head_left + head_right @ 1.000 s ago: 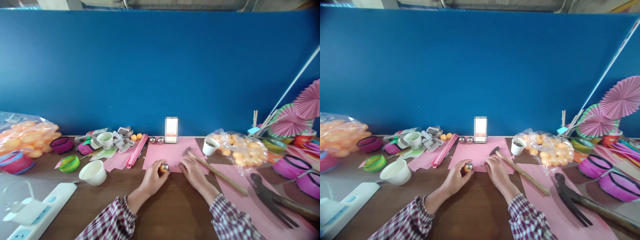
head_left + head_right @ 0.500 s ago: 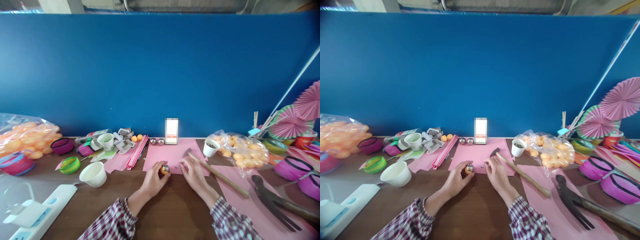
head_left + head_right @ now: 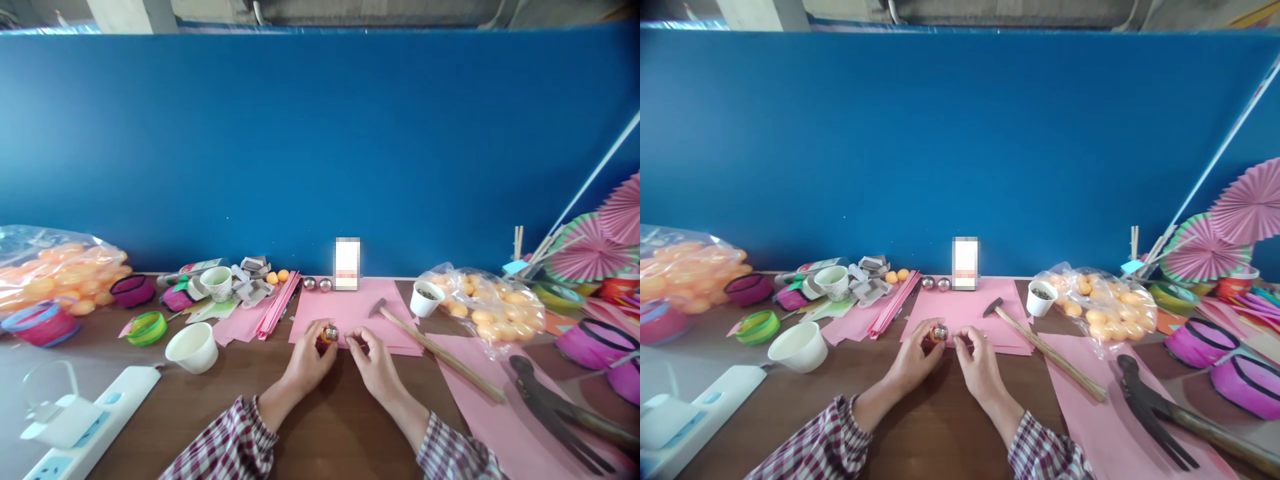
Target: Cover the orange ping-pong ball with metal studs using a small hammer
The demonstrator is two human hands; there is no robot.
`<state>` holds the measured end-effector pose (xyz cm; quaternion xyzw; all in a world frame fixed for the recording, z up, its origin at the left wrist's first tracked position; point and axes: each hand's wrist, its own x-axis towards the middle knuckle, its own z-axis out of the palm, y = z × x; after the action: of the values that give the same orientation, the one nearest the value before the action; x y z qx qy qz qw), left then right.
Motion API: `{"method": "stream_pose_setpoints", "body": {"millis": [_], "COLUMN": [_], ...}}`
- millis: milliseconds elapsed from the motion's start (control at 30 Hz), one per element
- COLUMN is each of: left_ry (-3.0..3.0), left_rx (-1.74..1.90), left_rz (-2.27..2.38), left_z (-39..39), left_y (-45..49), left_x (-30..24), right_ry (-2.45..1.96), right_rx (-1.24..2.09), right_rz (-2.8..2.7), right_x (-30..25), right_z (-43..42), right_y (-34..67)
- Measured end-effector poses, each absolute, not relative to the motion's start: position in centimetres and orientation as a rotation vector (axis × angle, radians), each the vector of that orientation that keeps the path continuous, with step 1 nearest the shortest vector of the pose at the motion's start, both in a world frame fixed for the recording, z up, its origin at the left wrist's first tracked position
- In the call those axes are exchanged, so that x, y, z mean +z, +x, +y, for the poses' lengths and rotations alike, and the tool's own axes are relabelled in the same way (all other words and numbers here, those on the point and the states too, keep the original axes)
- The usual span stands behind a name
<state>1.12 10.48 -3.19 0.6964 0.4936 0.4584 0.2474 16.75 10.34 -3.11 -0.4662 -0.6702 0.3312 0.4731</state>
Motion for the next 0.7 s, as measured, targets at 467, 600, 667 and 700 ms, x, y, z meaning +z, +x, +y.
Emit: {"method": "stream_pose_setpoints", "body": {"millis": [467,600,667,700], "left_ry": [1.732,1.753,1.75,1.751], "left_rx": [1.195,1.183,1.195,1.202], "left_rz": [1.277,1.274,1.287,1.289], "left_z": [10.36,10.38,10.45,10.48], "left_y": [1.32,1.19,1.14,1.13], "left_x": [-3.02,-3.25,-3.51,-3.62], "right_ry": [-1.101,-1.115,-1.117,-1.118], "right_rx": [0.871,0.901,0.938,0.955], "right_rz": [-1.625,-1.639,-1.646,-1.645], "right_x": [-3.04,-3.09,-3.13,-3.15], "right_z": [10.49,10.57,10.62,10.63], "right_y": [16.94,17.01,17.05,17.06]}}
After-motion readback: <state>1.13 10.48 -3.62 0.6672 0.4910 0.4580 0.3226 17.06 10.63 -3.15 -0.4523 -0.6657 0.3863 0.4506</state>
